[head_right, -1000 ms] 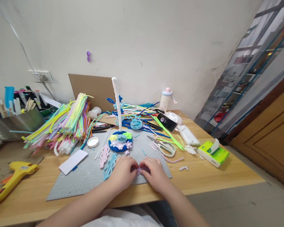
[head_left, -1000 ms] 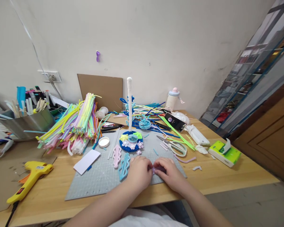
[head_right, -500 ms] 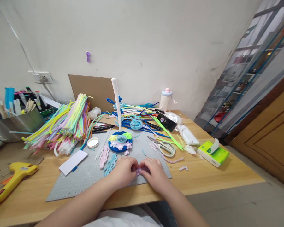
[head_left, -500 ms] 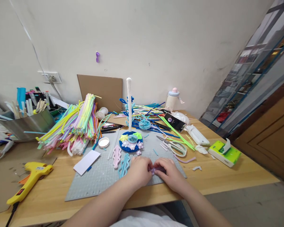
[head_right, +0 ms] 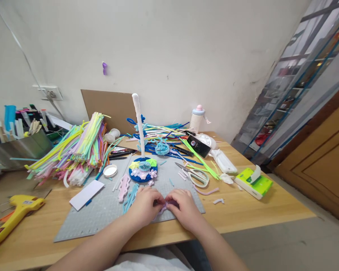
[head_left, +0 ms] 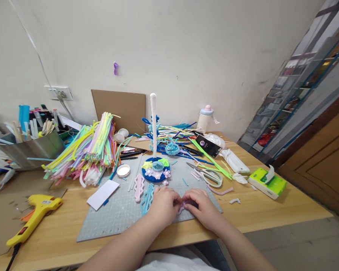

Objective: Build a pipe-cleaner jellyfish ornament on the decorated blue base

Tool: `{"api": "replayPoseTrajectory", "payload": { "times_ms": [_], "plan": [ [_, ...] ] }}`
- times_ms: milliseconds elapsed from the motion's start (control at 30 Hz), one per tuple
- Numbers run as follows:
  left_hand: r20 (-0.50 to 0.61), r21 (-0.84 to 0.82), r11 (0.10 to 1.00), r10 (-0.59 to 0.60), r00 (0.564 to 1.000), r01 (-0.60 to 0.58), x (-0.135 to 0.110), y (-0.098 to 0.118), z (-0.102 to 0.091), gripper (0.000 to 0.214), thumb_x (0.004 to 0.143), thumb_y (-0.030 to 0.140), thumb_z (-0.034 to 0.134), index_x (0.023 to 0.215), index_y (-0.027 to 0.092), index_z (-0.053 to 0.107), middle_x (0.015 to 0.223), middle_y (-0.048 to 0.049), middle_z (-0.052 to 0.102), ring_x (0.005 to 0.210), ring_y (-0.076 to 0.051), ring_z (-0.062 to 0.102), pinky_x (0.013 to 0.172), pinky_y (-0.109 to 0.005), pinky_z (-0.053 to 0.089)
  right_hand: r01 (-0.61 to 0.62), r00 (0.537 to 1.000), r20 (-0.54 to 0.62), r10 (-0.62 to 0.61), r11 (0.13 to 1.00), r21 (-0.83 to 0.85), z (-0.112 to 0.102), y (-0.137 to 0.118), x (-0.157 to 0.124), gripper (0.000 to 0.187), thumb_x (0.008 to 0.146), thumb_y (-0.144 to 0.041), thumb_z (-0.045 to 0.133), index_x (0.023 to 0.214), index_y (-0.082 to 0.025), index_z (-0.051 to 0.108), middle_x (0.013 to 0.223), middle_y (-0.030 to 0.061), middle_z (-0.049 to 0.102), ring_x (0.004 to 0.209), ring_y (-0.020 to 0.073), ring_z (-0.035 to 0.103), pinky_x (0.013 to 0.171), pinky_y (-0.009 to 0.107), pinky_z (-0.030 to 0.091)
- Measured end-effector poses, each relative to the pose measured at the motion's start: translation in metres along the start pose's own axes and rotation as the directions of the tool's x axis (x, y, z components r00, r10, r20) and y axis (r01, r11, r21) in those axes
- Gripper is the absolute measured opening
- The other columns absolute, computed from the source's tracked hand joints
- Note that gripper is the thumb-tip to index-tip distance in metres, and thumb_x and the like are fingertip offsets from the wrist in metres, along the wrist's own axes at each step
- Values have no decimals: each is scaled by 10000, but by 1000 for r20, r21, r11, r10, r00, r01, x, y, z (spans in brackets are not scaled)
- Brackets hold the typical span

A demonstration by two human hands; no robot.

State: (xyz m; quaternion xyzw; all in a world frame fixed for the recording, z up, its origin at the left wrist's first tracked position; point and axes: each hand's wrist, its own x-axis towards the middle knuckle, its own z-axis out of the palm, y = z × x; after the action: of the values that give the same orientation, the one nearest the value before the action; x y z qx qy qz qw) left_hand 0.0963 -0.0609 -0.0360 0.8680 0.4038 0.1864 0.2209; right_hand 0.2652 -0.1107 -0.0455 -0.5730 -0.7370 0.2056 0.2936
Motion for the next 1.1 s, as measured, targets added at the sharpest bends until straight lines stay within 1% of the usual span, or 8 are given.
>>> {"api": "replayPoseTrajectory", "payload": {
  "times_ms": [267, 467, 533, 667, 733, 867, 1000, 1100],
  "plan": [
    [3, 36, 999, 40, 999, -40, -2, 0, -2, 86, 746, 265, 605, 725, 282, 687, 759, 27, 661, 827, -181, 510, 740, -338, 244, 16, 1000, -22, -17, 999, -35, 3, 2, 1, 95, 812, -193, 560, 805, -239, 644, 893, 15, 636, 904, 194, 547, 836, 342, 312],
    [-9, 54, 997, 52, 999, -51, -3, -1, 0, 102, 763, 271, 591, 716, 277, 682, 766, 32, 660, 822, -177, 509, 729, -335, 241, -30, 998, -51, 27, 998, -61, 7, 2, 3, 91, 809, -204, 561, 766, -231, 636, 851, 5, 632, 862, 191, 548, 816, 337, 321],
    [-12, 52, 997, 49, 999, -49, -4, -1, 0, 98, 762, 279, 594, 724, 279, 685, 769, 30, 662, 818, -177, 510, 728, -335, 242, -34, 999, -37, 32, 998, -56, 7, 2, 4, 98, 819, -221, 551, 790, -239, 642, 851, 4, 632, 859, 192, 548, 810, 334, 327],
    [-21, 46, 998, 46, 999, -45, -4, -1, 0, 95, 751, 257, 601, 734, 285, 690, 769, 28, 665, 814, -176, 513, 732, -338, 243, -30, 999, -24, 29, 999, -44, 5, 1, 3, 145, 832, -237, 530, 898, -266, 657, 936, 18, 626, 905, 201, 542, 816, 334, 335],
    [-25, 40, 998, 44, 999, -43, -4, -1, 0, 95, 746, 249, 603, 735, 286, 690, 772, 28, 665, 817, -177, 513, 736, -339, 244, -31, 999, -19, 30, 999, -36, 4, 1, 3, 160, 830, -233, 527, 905, -269, 663, 961, 23, 623, 925, 203, 541, 823, 334, 337],
    [-22, 37, 998, 44, 999, -44, -4, 0, 0, 85, 746, 269, 607, 740, 288, 690, 786, 27, 663, 824, -180, 512, 738, -340, 247, -81, 996, -37, 81, 997, -9, 7, 0, 6, 150, 796, -206, 536, 833, -252, 673, 925, 19, 648, 906, 202, 560, 820, 331, 346],
    [-18, 49, 998, 44, 999, -43, -4, 0, 0, 82, 739, 264, 610, 736, 283, 690, 778, 18, 657, 823, -186, 505, 732, -341, 248, -163, 982, -99, 162, 987, -8, 16, 0, 12, 126, 743, -177, 533, 787, -223, 642, 814, 7, 664, 822, 196, 578, 777, 325, 364],
    [-9, 56, 998, 41, 999, -41, -5, 0, 0, 90, 733, 243, 605, 732, 275, 689, 776, 9, 654, 827, -189, 503, 734, -342, 250, -220, 966, -134, 219, 976, 12, 23, 2, 15, 120, 706, -178, 524, 771, -216, 618, 784, 3, 665, 786, 195, 581, 744, 317, 378]
  ]
}}
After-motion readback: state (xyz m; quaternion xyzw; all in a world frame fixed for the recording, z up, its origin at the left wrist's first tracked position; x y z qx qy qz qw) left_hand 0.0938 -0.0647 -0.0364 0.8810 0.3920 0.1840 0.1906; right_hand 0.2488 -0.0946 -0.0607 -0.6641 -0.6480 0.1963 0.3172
